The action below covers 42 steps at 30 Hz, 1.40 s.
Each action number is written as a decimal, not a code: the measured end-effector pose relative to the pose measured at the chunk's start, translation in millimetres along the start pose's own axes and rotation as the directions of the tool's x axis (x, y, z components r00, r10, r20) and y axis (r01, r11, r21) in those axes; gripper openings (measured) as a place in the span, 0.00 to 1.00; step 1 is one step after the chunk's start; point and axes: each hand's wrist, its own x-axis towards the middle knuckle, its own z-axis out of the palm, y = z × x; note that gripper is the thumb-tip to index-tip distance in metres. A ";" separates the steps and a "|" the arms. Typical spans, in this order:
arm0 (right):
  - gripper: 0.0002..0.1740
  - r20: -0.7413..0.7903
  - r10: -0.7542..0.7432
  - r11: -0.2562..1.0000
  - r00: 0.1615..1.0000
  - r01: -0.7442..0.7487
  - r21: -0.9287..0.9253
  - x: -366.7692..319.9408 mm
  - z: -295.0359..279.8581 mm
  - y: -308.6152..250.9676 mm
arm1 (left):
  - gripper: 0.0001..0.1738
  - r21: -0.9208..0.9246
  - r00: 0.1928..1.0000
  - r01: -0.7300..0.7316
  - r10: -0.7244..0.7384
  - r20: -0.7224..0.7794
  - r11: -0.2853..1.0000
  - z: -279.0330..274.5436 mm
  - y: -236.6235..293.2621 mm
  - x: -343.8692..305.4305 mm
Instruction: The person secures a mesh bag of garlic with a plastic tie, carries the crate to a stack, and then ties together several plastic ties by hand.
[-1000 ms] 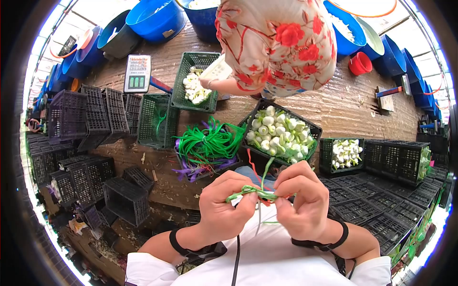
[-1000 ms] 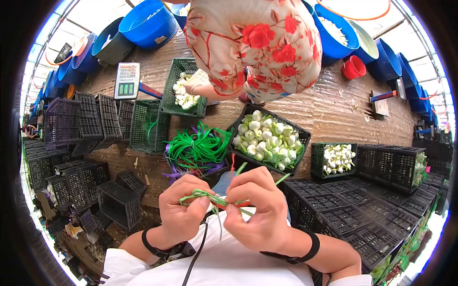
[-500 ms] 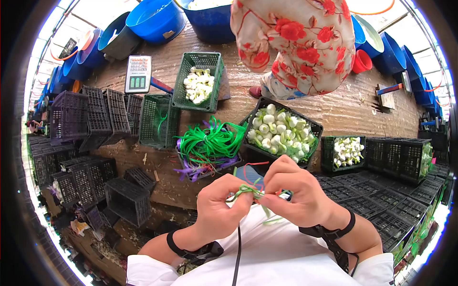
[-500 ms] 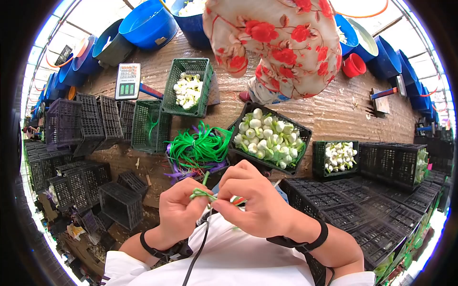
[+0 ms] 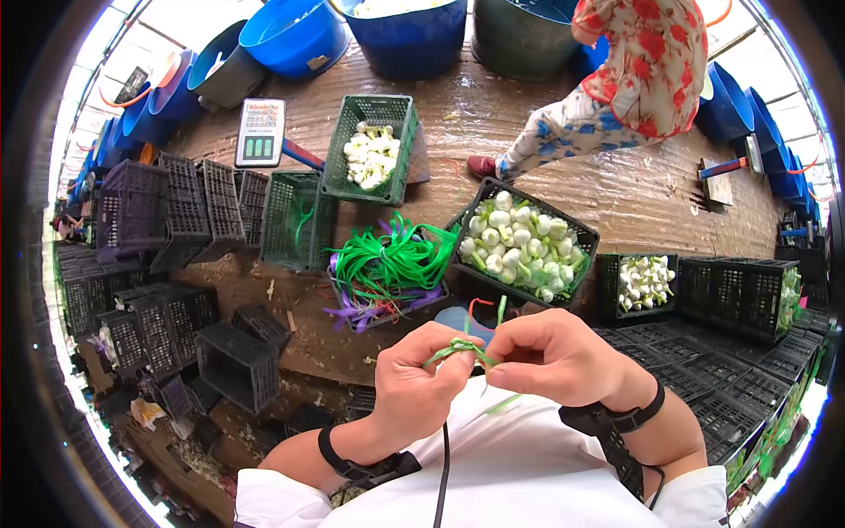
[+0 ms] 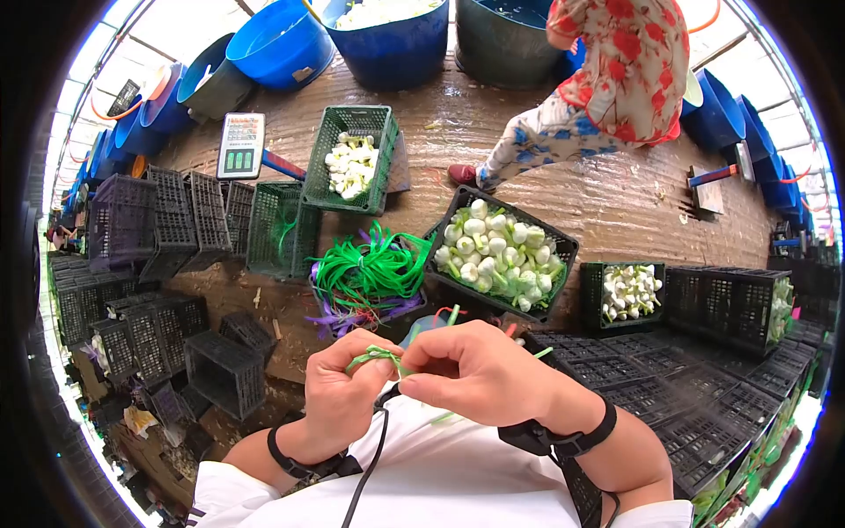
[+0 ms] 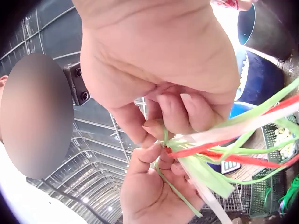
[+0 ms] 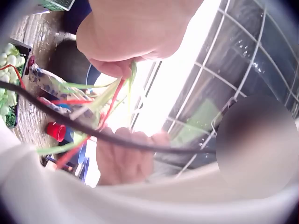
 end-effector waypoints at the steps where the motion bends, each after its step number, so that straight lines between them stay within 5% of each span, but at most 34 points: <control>1: 0.05 0.070 -0.185 0.976 0.980 0.191 -0.105 -0.4 -5.1 2.1 | 0.05 0.001 1.000 -0.002 0.002 0.002 1.000 -0.1 0.2 1.4; 2: 0.04 0.156 -0.351 0.906 0.923 0.377 -0.191 -1.0 -8.9 5.9 | 0.05 -0.133 0.999 0.049 -0.050 -0.004 0.990 -1.5 0.9 2.4; 3: 0.03 0.204 -0.504 0.856 0.839 0.517 -0.013 -2.1 -10.3 14.1 | 0.05 -0.266 0.995 0.097 -0.103 -0.006 0.959 -2.3 1.2 3.1; 7: 0.04 0.194 -0.466 0.877 0.863 0.422 0.228 -4.1 -5.0 22.4 | 0.06 -0.150 0.996 0.066 -0.073 -0.044 0.987 -2.7 -1.8 4.0; 8: 0.04 0.120 -0.175 0.969 0.977 0.150 0.194 -6.7 -3.4 15.3 | 0.06 -0.147 0.993 0.107 -0.112 -0.028 0.983 -4.3 -5.7 5.4; 9: 0.04 0.033 0.133 0.973 0.991 -0.137 0.185 -8.3 -2.6 10.3 | 0.06 -0.142 0.988 0.149 -0.152 -0.008 0.978 -4.1 -7.3 7.0; 10: 0.04 0.029 0.132 0.973 0.991 -0.135 0.186 -8.8 -3.1 12.1 | 0.06 -0.142 0.988 0.151 -0.153 -0.004 0.978 -1.3 -7.2 8.5; 11: 0.04 0.002 -0.146 0.987 0.989 0.146 -0.072 -9.4 -2.8 17.0 | 0.06 -0.190 0.987 0.152 -0.159 -0.023 0.970 1.7 -7.5 8.7; 12: 0.05 0.047 -0.410 0.856 0.911 0.402 -0.324 -10.2 -2.6 19.8 | 0.06 -0.237 0.985 0.151 -0.166 -0.042 0.960 3.6 -7.3 8.7; 13: 0.04 0.125 -0.344 0.866 0.931 0.366 -0.340 -16.8 -9.8 10.5 | 0.06 -0.237 0.985 0.151 -0.166 -0.042 0.960 4.4 -4.8 8.8; 14: 0.04 0.129 -0.344 0.865 0.930 0.367 -0.341 -16.0 -16.9 11.7 | 0.07 -0.222 0.987 0.145 -0.156 -0.033 0.964 4.3 -1.2 8.6; 16: 0.04 0.261 -0.655 0.732 0.709 0.681 -0.013 -13.7 -27.5 16.8 | 0.08 -0.212 0.988 0.135 -0.146 -0.039 0.968 1.5 -0.4 7.7; 18: 0.05 0.244 -0.643 0.758 0.727 0.650 0.062 -18.1 -32.7 18.9 | 0.08 -0.155 0.991 0.118 -0.127 -0.047 0.981 -3.8 -6.2 13.1; 20: 0.07 0.252 -0.466 0.849 0.848 0.348 0.398 -20.4 -37.8 31.4 | 0.07 -0.159 0.992 0.114 -0.120 -0.030 0.981 0.6 -7.7 14.5; 21: 0.09 0.210 -0.036 0.935 0.977 -0.042 0.351 -31.8 -35.1 11.9 | 0.07 -0.269 0.989 0.121 -0.139 -0.052 0.956 4.8 -7.0 16.7; 22: 0.08 0.138 0.130 0.962 0.982 -0.159 0.223 -26.6 -27.4 7.2 | 0.07 -0.373 0.985 0.123 -0.160 -0.070 0.920 7.2 -6.3 18.6; 24: 0.07 -0.064 -0.181 0.960 0.981 0.162 -0.228 -21.7 -19.0 22.6 | 0.07 -0.425 0.983 0.128 -0.172 -0.068 0.896 7.7 -15.1 18.1; 26: 0.08 0.117 -0.348 0.756 0.930 0.352 -0.552 -24.6 -21.3 27.6 | 0.07 -0.478 0.980 0.130 -0.186 -0.070 0.868 6.9 -21.3 18.6; 27: 0.10 0.344 -0.332 0.743 0.879 0.468 -0.479 -28.3 -27.6 19.2 | 0.07 -0.537 0.973 0.162 -0.225 -0.054 0.828 3.5 -21.7 19.1; 28: 0.08 0.463 -0.381 0.838 0.801 0.510 -0.193 -29.9 -29.8 21.7 | 0.07 -0.592 0.964 0.192 -0.265 -0.037 0.782 -0.8 -22.1 19.1; 30: 0.06 0.421 -0.448 0.890 0.789 0.436 0.131 -35.7 -35.5 19.3 | 0.07 -0.576 0.960 0.168 -0.265 -0.089 0.800 -10.6 -25.1 22.1; 31: 0.06 0.419 -0.448 0.890 0.790 0.437 0.129 -35.9 -37.2 19.0 | 0.07 -0.584 0.959 0.146 -0.259 -0.115 0.799 -13.4 -26.8 21.6; 33: 0.05 0.400 -0.474 0.821 0.784 0.558 -0.120 -32.0 -39.1 19.6 | 0.08 -0.554 0.951 0.138 -0.265 -0.156 0.821 -16.8 -27.1 19.9; 36: 0.06 0.064 -0.665 0.711 0.744 0.657 -0.251 -35.2 -36.2 22.5 | 0.08 -0.624 0.949 0.086 -0.254 -0.185 0.776 -31.6 -29.2 22.1; 38: 0.11 -0.184 -0.745 0.646 0.641 0.762 0.036 -30.4 -42.9 34.1 | 0.10 -0.672 0.950 0.084 -0.262 -0.169 0.736 -48.4 -36.7 23.9; 40: 0.10 -0.380 -0.611 0.532 0.695 0.716 0.453 -34.6 -52.0 30.5 | 0.11 -0.656 0.928 0.093 -0.304 -0.217 0.749 -60.3 -35.8 22.9; 42: 0.10 -0.417 -0.526 0.480 0.742 0.663 0.574 -47.3 -69.1 24.6 | 0.11 -0.643 0.917 0.070 -0.303 -0.260 0.762 -71.0 -40.4 24.7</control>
